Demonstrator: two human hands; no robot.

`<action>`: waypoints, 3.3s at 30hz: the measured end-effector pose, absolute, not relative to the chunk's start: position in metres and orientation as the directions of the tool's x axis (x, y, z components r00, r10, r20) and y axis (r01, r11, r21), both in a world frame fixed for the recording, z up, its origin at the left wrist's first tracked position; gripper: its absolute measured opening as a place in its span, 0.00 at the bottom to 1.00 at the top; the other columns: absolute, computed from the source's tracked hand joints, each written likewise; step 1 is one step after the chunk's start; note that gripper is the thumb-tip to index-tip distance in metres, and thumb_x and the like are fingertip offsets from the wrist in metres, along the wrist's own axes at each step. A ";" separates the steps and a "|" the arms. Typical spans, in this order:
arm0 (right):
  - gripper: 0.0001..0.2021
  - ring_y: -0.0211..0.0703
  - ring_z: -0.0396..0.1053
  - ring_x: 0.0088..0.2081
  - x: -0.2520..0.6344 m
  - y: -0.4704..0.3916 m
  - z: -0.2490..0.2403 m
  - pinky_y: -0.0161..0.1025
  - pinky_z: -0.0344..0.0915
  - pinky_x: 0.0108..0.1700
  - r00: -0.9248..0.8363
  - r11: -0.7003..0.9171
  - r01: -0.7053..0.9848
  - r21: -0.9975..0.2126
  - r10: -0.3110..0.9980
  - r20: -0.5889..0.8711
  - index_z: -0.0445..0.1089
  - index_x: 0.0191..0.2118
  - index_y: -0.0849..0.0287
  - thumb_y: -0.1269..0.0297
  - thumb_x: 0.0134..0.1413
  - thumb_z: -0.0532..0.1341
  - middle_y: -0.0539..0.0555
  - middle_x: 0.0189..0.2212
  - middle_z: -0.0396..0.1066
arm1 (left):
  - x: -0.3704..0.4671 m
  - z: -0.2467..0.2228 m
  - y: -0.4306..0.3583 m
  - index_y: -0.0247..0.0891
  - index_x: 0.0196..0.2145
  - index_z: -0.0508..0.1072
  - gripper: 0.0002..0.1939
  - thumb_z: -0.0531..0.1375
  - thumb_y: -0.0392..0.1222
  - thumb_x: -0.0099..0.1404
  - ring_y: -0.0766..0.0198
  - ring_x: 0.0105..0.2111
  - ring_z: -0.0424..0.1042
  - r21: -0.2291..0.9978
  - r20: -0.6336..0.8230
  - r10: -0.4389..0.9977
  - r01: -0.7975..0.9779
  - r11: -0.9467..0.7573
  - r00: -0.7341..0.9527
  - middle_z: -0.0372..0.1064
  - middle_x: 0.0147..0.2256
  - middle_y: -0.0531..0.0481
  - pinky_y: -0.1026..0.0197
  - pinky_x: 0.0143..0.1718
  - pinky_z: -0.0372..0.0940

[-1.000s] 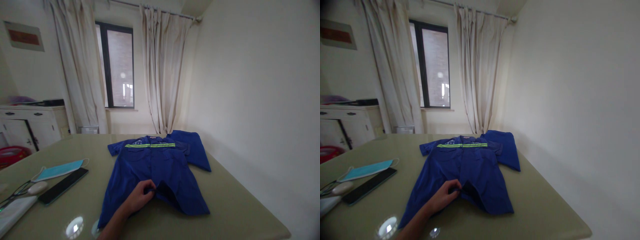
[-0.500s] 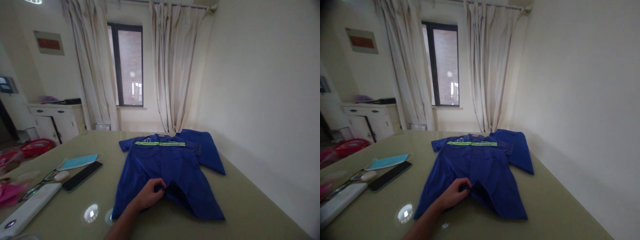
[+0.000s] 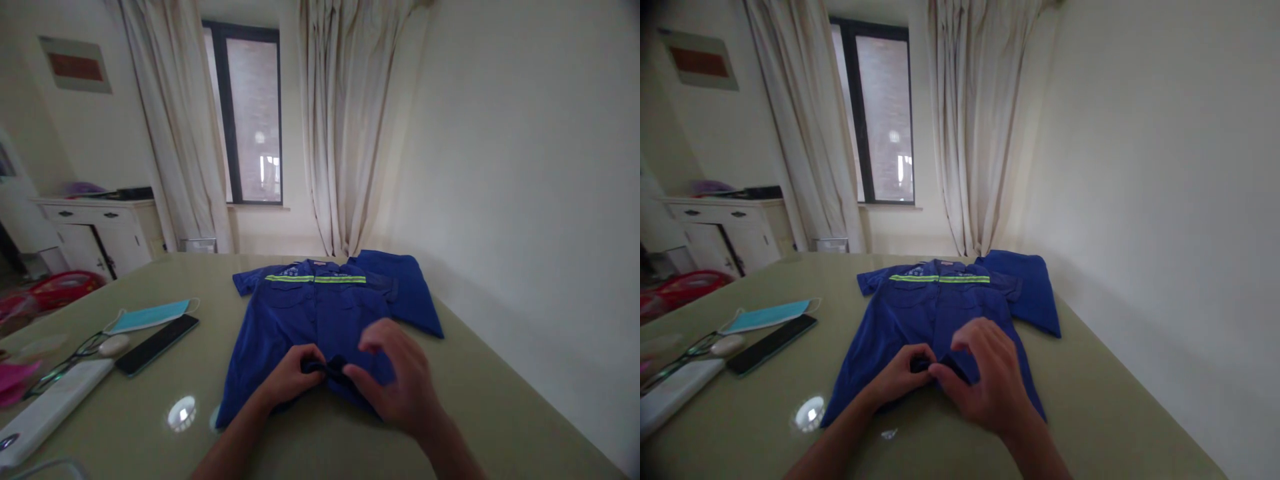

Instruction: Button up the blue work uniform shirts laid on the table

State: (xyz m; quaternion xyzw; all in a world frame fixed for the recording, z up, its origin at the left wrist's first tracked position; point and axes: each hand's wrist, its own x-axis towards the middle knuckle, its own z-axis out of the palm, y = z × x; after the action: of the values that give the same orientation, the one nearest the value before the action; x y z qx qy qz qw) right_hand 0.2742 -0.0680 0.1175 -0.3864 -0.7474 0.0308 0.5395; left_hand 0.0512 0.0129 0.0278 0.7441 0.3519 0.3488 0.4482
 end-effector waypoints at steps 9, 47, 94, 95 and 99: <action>0.15 0.40 0.64 0.29 0.283 -0.011 0.058 0.36 0.56 0.32 -0.188 0.411 0.574 -0.708 0.908 0.374 0.68 0.25 0.57 0.57 0.58 0.66 0.46 0.24 0.66 | 0.053 0.034 0.011 0.38 0.34 0.76 0.07 0.65 0.44 0.63 0.61 0.36 0.73 0.896 0.248 0.858 0.231 -0.380 0.449 0.76 0.33 0.52 0.62 0.40 0.67; 0.10 0.38 0.62 0.24 0.251 -0.012 0.033 0.34 0.56 0.27 -0.023 0.324 0.327 -0.888 0.942 0.335 0.76 0.28 0.59 0.59 0.54 0.64 0.47 0.20 0.67 | 0.056 0.023 0.012 0.43 0.43 0.80 0.10 0.66 0.42 0.63 0.55 0.45 0.79 0.839 0.357 0.870 0.292 -0.458 0.340 0.81 0.43 0.50 0.54 0.52 0.71; 0.09 0.35 0.58 0.24 0.246 -0.004 0.021 0.33 0.55 0.28 -0.052 0.176 0.070 -0.982 0.984 0.173 0.74 0.27 0.59 0.59 0.47 0.68 0.45 0.20 0.65 | 0.051 0.016 0.011 0.44 0.44 0.74 0.06 0.58 0.37 0.73 0.63 0.43 0.76 0.500 0.596 0.616 0.363 -0.787 0.515 0.77 0.42 0.51 0.62 0.48 0.70; 0.09 0.35 0.57 0.23 0.246 -0.003 0.020 0.33 0.54 0.27 -0.047 0.150 0.043 -0.988 0.988 0.148 0.74 0.26 0.59 0.59 0.46 0.68 0.45 0.19 0.63 | 0.052 0.017 0.012 0.44 0.44 0.74 0.07 0.56 0.37 0.74 0.63 0.43 0.76 0.445 0.619 0.581 0.375 -0.814 0.529 0.77 0.42 0.51 0.62 0.48 0.70; 0.09 0.34 0.57 0.23 0.244 -0.001 0.018 0.33 0.54 0.27 -0.035 0.114 0.000 -0.993 0.993 0.114 0.73 0.26 0.59 0.59 0.44 0.68 0.44 0.18 0.63 | 0.054 0.021 0.012 0.44 0.44 0.75 0.11 0.52 0.39 0.76 0.62 0.40 0.77 0.345 0.619 0.571 0.466 -0.815 0.540 0.77 0.39 0.50 0.61 0.45 0.71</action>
State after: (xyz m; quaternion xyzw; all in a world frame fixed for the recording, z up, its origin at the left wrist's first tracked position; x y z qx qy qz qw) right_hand 0.2444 -0.0012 0.0183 -0.4622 -0.5368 0.4790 0.5185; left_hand 0.0538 0.0117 0.0213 0.8746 0.2964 0.3773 0.0691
